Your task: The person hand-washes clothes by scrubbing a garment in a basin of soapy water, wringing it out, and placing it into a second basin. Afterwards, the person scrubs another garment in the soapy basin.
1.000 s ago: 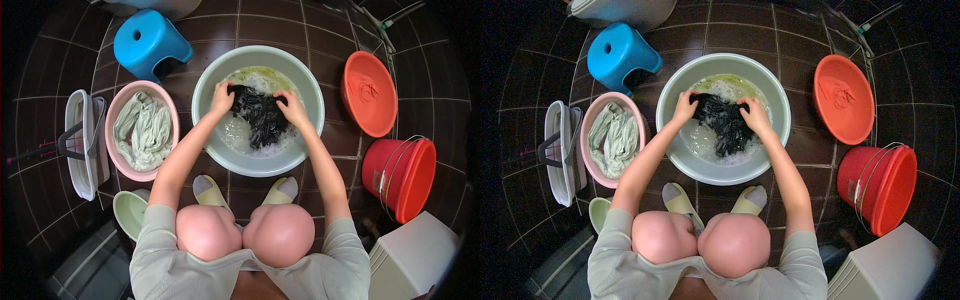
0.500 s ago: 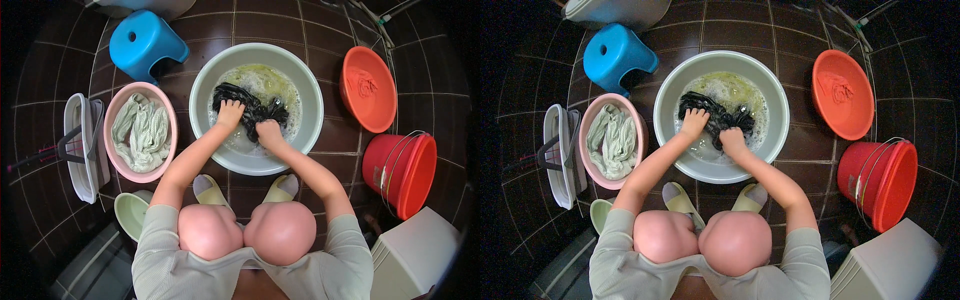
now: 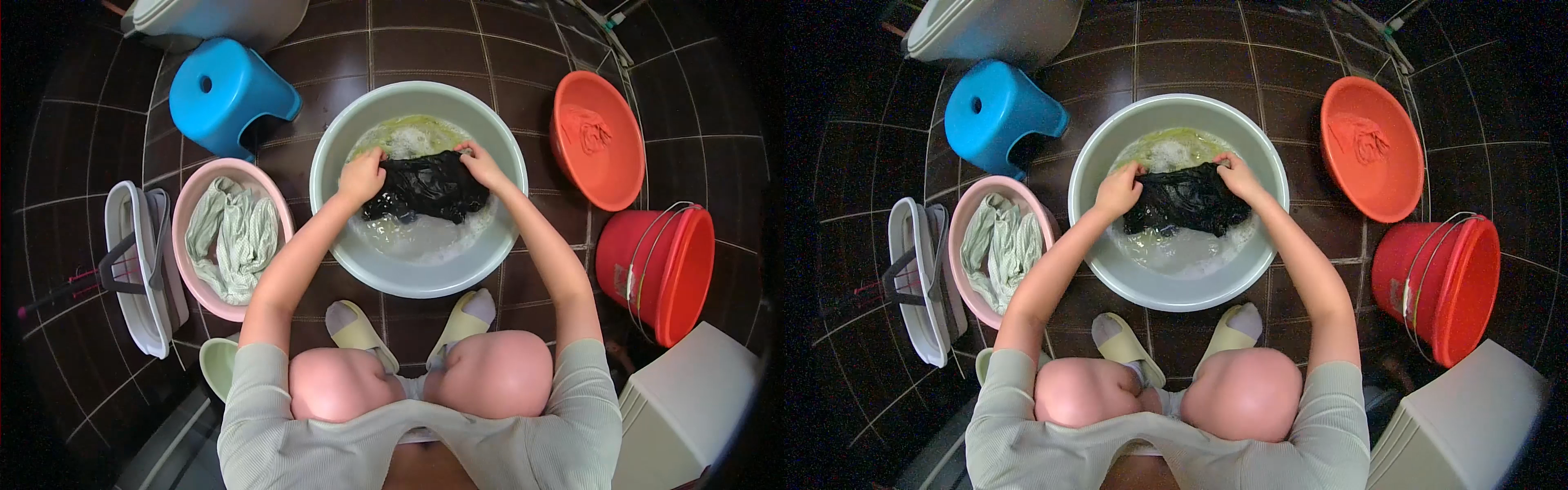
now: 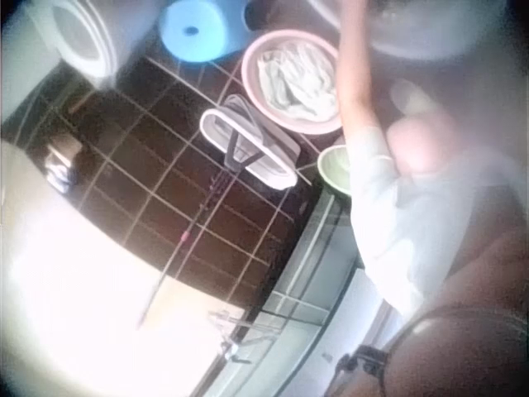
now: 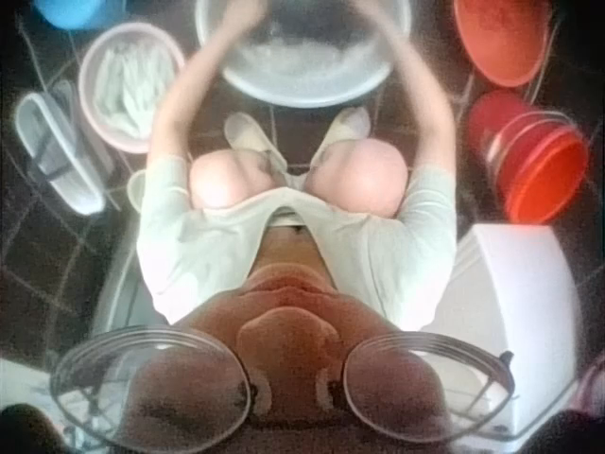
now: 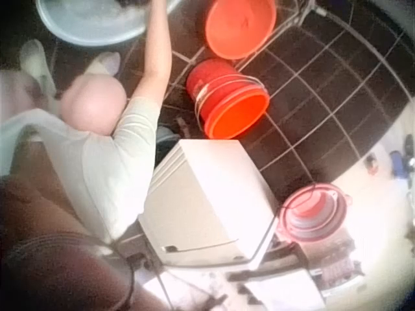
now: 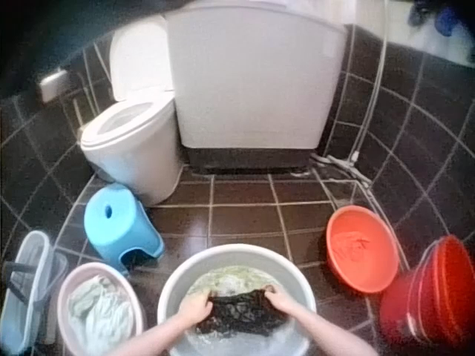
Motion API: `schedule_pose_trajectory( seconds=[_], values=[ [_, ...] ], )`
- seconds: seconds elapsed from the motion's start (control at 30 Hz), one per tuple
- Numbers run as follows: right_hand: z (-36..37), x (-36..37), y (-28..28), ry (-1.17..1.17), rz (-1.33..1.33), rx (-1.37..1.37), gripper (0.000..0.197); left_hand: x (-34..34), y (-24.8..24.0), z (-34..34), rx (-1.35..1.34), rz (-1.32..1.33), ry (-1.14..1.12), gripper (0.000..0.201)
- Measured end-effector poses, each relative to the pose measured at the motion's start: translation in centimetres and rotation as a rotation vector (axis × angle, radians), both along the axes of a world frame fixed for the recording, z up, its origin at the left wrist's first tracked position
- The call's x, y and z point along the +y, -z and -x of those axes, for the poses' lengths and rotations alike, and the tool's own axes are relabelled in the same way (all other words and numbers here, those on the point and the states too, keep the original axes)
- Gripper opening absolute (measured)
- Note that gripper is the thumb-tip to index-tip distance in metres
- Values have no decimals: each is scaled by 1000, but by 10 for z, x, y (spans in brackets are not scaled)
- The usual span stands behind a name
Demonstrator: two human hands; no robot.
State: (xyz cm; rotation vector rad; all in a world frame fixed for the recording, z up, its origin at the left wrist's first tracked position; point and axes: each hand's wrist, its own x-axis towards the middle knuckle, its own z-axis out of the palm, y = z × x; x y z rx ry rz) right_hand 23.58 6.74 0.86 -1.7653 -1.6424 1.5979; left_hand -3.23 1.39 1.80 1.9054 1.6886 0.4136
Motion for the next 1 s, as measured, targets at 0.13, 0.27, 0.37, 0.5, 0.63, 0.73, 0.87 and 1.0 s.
schedule_pose_trajectory(
  seconds=[0.13,0.27,0.37,0.5,0.63,0.73,0.87,1.0],
  values=[
    [14,-20,-21,-207,-810,-282,19,-8,-8,-6,176,-370,131,24],
    [14,-47,-34,-748,-467,-452,26,-22,1,-30,-47,120,324,18],
    [-8,-69,-12,-866,-1053,-615,34,-34,7,-64,-37,61,418,30],
    [11,-65,-18,-981,-621,-685,41,-47,19,-80,121,83,465,52],
    [27,-67,-25,-364,-144,-267,36,-38,22,-77,-13,81,442,61],
    [13,-68,-12,-72,-89,59,31,-25,3,-77,-476,439,323,50],
    [38,-50,-64,-12,54,278,29,-30,6,-55,-616,395,72,26],
    [37,-32,-113,3,4,421,21,-16,2,-40,-780,420,59,13]
  ],
)
